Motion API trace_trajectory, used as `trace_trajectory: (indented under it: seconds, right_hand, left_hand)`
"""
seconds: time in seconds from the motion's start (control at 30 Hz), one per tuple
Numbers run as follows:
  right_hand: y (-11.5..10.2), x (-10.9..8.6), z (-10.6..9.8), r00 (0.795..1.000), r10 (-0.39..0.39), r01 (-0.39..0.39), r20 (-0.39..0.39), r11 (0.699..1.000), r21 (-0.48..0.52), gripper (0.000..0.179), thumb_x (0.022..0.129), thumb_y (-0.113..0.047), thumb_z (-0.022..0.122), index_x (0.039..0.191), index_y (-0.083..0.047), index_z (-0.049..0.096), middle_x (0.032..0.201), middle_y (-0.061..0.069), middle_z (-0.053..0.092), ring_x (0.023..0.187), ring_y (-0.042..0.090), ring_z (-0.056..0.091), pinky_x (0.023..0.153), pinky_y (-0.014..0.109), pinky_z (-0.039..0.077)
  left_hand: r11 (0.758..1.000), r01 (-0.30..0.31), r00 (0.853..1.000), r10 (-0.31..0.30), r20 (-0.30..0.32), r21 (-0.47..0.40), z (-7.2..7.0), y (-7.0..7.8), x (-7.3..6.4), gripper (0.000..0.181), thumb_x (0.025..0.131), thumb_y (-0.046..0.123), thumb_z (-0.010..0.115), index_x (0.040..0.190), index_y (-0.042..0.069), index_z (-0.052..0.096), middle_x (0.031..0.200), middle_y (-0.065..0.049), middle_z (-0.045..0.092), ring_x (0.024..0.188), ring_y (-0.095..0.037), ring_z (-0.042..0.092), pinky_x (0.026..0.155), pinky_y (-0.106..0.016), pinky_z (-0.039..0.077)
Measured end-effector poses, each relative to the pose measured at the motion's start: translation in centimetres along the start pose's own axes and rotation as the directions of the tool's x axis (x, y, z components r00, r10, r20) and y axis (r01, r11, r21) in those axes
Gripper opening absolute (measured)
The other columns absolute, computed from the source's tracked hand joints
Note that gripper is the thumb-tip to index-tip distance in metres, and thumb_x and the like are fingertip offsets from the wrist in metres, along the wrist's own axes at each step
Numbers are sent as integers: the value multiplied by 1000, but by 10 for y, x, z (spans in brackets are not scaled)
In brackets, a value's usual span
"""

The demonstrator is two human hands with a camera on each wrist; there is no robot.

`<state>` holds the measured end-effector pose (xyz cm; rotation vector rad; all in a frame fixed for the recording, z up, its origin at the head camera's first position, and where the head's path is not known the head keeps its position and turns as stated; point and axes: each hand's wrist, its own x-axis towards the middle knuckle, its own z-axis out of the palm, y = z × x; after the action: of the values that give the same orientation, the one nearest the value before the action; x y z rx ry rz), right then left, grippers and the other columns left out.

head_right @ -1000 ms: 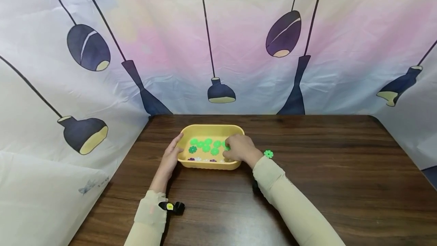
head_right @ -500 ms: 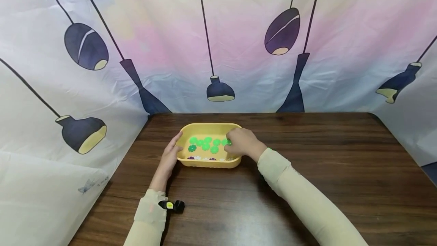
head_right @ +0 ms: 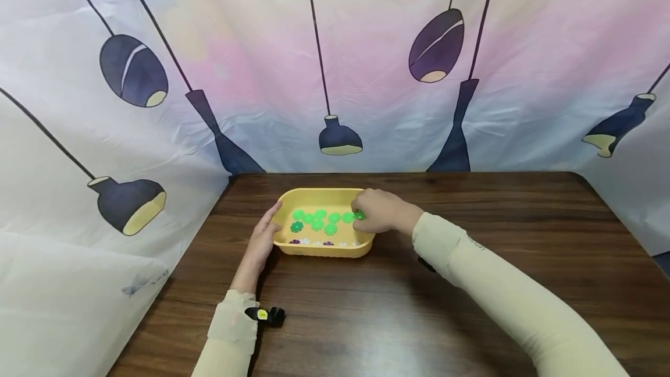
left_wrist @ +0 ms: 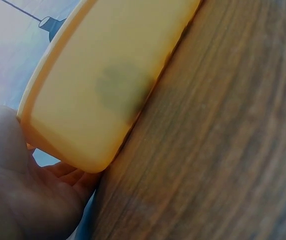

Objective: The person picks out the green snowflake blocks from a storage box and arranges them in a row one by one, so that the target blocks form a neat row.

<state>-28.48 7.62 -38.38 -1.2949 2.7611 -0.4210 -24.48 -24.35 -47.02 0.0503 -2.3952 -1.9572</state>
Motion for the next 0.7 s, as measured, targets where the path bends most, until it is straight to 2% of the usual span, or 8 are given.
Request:
trace_trajectory:
  seconds: [0.07,0.17,0.3,0.37,0.47,0.6,0.7]
  right_hand:
    - [2,-4,-4,1000,-17,17,-4,1000,13,30,92,-13,65,114,2,77,107,11,72,93,22,68,83,41,58]
    - [4,-10,-10,999,-35,35,-9,999,9,26,91,-13,65,109,0,77,103,10,71,89,20,65,80,39,56]
    - [8,-16,-16,1000,-27,27,-10,999,19,5,89,-11,66,86,-10,69,81,0,56,69,12,45,64,31,42]
    - [11,-19,-18,1000,-13,13,-6,999,34,10,90,-11,66,80,-13,63,74,-2,47,64,12,35,61,30,34]
    - [18,-25,-19,1000,3,-3,-4,998,55,9,91,-12,67,81,-13,66,70,-5,44,59,9,34,58,28,32]
    - [28,-33,-17,1000,20,-20,2,997,77,6,92,-13,69,92,-11,74,67,-6,45,55,6,34,57,27,35]
    - [34,-38,-14,1000,12,-12,-4,997,72,4,92,-13,69,91,-11,73,65,-7,43,54,6,33,57,27,35]
  left_hand:
    - [1000,-4,1000,4,1,-7,1,0,1,65,102,3,43,166,13,36,174,-7,25,161,-31,15,129,-51,15]
    - [1000,-5,1000,5,-1,-6,1,0,3,65,102,2,42,166,11,36,174,-8,25,161,-31,15,129,-51,15]
    - [1000,2,1000,-2,6,-5,0,2,3,65,102,0,40,166,9,34,174,-11,23,161,-34,12,129,-53,14]
    - [1000,1,1000,-1,12,-11,1,4,3,65,102,-1,39,166,8,33,174,-12,22,161,-34,11,129,-53,13]
    - [1000,-12,1000,13,13,-10,2,3,2,65,102,-1,40,166,9,34,174,-10,23,161,-33,12,129,-52,13]
    - [1000,-28,1000,28,11,0,2,0,1,65,102,2,41,166,13,36,174,-8,25,161,-32,14,129,-52,15]
    - [1000,-19,1000,19,1,7,2,-2,0,65,102,4,41,166,15,36,174,-9,24,161,-33,15,128,-53,16]
